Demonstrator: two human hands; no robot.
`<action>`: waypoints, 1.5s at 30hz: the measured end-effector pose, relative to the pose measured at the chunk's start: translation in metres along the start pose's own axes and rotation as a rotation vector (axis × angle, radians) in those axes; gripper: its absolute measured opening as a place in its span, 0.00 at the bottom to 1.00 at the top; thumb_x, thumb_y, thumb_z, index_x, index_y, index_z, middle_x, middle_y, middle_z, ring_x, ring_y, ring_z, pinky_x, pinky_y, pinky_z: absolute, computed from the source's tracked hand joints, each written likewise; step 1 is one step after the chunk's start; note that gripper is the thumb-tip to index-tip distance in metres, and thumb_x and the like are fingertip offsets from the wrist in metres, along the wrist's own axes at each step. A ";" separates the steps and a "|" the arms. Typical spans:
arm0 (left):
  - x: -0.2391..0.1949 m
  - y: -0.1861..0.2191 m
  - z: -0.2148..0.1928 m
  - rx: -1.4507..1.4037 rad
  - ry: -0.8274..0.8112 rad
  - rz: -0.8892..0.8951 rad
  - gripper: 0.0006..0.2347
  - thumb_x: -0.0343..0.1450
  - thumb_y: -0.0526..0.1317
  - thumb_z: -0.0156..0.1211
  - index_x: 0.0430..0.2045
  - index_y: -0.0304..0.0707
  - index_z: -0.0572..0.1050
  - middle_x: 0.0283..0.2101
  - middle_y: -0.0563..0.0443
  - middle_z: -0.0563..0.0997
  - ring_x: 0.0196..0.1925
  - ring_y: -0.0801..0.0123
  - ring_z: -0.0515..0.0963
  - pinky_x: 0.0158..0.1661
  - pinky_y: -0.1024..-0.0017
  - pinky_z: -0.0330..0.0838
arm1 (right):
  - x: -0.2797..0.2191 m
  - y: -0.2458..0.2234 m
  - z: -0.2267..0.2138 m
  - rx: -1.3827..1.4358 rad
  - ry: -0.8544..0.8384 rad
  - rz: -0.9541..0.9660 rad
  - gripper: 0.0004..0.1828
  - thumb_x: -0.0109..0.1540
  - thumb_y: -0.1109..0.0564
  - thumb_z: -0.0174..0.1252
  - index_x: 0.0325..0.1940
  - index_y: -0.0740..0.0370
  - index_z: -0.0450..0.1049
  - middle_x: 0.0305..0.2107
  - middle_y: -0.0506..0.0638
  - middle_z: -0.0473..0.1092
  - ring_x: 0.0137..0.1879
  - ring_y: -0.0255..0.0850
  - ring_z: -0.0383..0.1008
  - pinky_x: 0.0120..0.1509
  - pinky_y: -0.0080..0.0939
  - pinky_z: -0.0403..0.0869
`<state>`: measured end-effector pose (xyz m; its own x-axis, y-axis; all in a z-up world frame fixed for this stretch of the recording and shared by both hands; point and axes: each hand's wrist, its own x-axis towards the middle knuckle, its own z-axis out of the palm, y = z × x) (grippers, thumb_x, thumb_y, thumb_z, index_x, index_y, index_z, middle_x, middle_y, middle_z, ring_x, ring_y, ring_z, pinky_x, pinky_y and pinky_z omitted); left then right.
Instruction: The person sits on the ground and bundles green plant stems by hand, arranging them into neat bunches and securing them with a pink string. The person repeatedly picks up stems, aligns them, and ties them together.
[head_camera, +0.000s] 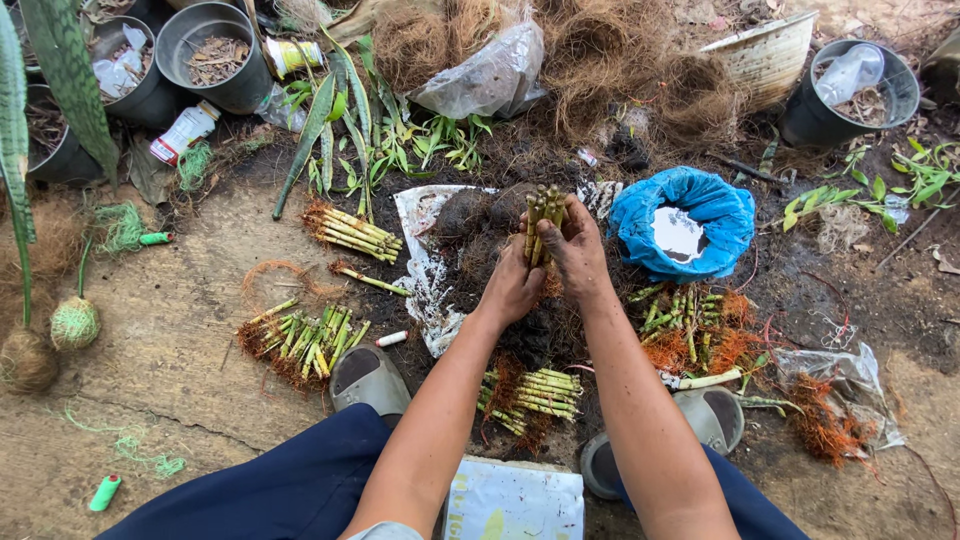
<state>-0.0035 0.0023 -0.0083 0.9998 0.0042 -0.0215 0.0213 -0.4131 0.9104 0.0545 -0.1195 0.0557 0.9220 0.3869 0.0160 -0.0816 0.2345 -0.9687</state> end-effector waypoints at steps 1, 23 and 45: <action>0.000 0.001 0.001 0.023 0.008 0.031 0.18 0.70 0.32 0.51 0.55 0.36 0.61 0.50 0.37 0.75 0.58 0.46 0.74 0.63 0.50 0.67 | -0.001 -0.001 -0.001 0.014 -0.006 0.009 0.29 0.61 0.42 0.68 0.57 0.60 0.69 0.45 0.47 0.75 0.55 0.38 0.76 0.65 0.47 0.76; 0.013 -0.009 0.007 -0.269 0.013 -0.089 0.05 0.71 0.33 0.61 0.40 0.39 0.76 0.44 0.51 0.80 0.46 0.65 0.81 0.49 0.63 0.77 | -0.011 -0.022 0.007 -0.412 -0.146 0.200 0.33 0.54 0.49 0.75 0.59 0.55 0.71 0.52 0.49 0.74 0.57 0.39 0.71 0.60 0.46 0.70; 0.011 -0.026 0.014 -0.413 0.055 0.032 0.09 0.67 0.41 0.69 0.31 0.38 0.76 0.32 0.54 0.82 0.37 0.72 0.82 0.42 0.67 0.77 | -0.114 -0.020 -0.149 -1.578 -0.653 0.664 0.22 0.63 0.45 0.61 0.57 0.57 0.75 0.47 0.60 0.76 0.54 0.55 0.77 0.59 0.55 0.75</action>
<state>0.0064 0.0005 -0.0373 0.9985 0.0501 0.0218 -0.0211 -0.0143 0.9997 0.0079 -0.3012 0.0361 0.5810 0.3905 -0.7141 0.4179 -0.8960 -0.1500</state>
